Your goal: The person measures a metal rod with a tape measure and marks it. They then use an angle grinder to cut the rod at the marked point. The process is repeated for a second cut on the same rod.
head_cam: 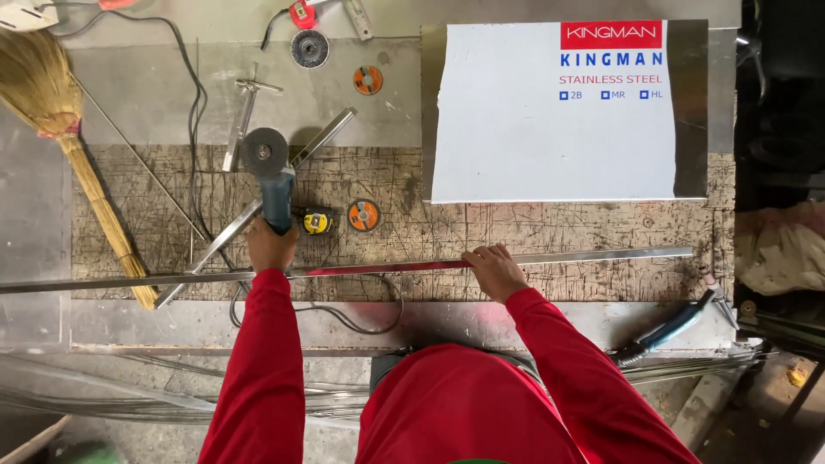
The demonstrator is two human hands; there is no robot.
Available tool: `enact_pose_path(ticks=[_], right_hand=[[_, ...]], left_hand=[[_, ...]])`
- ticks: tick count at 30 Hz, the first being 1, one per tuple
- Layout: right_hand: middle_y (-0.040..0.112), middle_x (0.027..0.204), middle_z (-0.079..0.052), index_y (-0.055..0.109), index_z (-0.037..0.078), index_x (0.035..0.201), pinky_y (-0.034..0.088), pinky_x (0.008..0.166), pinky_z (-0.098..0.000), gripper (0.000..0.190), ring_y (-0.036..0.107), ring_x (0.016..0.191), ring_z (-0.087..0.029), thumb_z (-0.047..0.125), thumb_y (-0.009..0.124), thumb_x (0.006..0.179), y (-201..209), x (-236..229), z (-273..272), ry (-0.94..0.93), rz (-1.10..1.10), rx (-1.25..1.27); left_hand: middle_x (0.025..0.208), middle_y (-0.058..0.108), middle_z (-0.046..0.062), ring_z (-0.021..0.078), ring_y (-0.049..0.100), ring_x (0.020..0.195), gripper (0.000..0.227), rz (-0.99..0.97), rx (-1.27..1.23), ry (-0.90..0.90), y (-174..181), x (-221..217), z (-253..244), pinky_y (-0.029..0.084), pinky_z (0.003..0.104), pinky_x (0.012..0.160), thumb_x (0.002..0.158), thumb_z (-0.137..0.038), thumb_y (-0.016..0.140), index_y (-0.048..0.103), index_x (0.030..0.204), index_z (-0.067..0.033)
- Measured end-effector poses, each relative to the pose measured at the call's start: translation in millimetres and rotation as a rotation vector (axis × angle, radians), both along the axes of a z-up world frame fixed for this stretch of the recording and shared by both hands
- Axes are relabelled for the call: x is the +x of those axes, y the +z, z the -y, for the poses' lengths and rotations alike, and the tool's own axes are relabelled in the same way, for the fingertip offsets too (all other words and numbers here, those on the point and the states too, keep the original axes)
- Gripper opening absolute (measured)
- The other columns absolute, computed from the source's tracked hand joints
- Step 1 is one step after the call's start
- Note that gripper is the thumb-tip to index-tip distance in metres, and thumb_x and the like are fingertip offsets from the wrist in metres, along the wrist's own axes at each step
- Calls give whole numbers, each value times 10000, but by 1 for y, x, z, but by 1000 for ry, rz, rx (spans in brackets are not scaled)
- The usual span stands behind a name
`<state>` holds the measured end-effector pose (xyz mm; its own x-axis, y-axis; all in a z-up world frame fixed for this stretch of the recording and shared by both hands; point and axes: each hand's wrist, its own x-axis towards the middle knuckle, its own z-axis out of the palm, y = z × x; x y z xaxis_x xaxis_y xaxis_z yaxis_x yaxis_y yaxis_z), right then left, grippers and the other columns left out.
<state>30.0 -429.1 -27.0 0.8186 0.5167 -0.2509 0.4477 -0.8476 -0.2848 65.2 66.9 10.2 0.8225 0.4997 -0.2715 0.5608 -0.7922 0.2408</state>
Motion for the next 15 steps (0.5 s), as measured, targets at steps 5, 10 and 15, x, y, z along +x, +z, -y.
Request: enact_pose_path(ticks=[5, 10, 15], right_hand=[[675, 1183, -69, 614, 193, 1329, 514, 1062, -455, 318, 677, 1153, -272, 180, 561, 1016, 24, -4, -4, 27, -182, -15], [650, 1189, -42, 569, 241, 1372, 532, 1011, -428, 340, 666, 1141, -255, 212, 526, 1036, 20, -6, 0, 44, -182, -25], [645, 1179, -25, 553, 270, 1365, 535, 1004, -432, 354, 668, 1122, -251, 205, 552, 1017, 4, -11, 2, 34, -107, -21]], left_hand=[[1043, 592, 219, 400, 649, 1049, 580, 21, 29, -308, 11, -11, -1, 519, 490, 961, 771, -352, 675, 570, 1177, 48], [1231, 599, 196, 369, 609, 1218, 698, -177, 162, -290, -19, 3, -15, 567, 498, 982, 875, -555, 655, 511, 1298, -20], [1297, 578, 222, 384, 565, 1262, 676, -180, 336, -229, -6, 10, 5, 538, 508, 1039, 919, -553, 667, 479, 1309, -34]])
